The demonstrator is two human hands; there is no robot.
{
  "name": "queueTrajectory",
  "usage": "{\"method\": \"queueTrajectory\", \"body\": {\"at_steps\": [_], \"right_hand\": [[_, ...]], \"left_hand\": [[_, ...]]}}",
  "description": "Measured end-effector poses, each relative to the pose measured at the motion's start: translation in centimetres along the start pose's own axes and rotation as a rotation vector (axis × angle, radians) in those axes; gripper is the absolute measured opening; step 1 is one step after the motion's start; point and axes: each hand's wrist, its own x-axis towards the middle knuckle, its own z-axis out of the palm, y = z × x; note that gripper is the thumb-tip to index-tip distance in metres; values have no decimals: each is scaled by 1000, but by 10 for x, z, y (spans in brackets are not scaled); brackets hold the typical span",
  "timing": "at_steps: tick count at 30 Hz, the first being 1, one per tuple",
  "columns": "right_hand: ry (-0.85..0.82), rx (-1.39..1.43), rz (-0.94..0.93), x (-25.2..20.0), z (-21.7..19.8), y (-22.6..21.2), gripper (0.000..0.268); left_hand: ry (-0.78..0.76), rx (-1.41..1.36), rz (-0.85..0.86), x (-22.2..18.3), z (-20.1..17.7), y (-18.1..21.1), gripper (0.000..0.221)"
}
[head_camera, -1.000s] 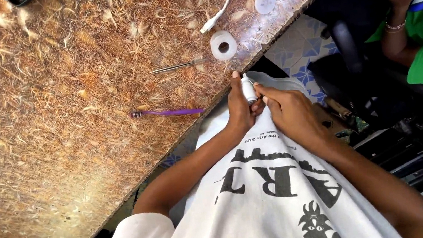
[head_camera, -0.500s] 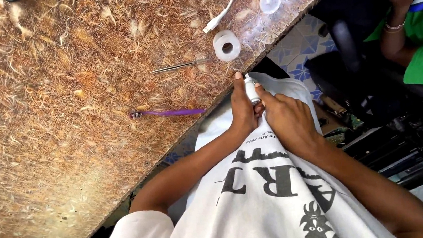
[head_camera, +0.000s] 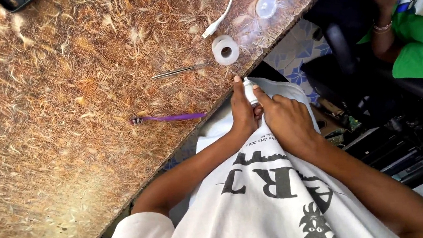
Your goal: The person is putting back together a disassembled phone charger, fitting the internal electronics into the white plastic shell.
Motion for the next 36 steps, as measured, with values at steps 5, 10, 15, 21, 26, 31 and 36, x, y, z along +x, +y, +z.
{"method": "queueTrajectory", "body": {"at_steps": [5, 10, 15, 21, 26, 31, 36], "right_hand": [[-40, 54, -22, 9, -21, -1, 35], [-107, 166, -53, 22, -50, 4, 35], [-313, 298, -22, 32, -91, -4, 33], [-475, 299, -25, 42, -115, -10, 34], [-548, 280, -61, 62, -110, -2, 35], [-621, 258, -50, 93, -88, 27, 34], [-717, 171, -78, 105, -99, 26, 34]], "left_hand": [[-53, -43, -10, -6, 1, 4, 62], [-134, -26, -19, -10, -2, 10, 72], [-216, 30, -27, -7, -3, 10, 81], [-225, 30, -25, -14, 0, 17, 83], [-245, 28, -31, -10, -1, 16, 85], [-243, 20, -47, -4, -5, 10, 86], [-284, 8, -44, -7, -3, 17, 88]]}}
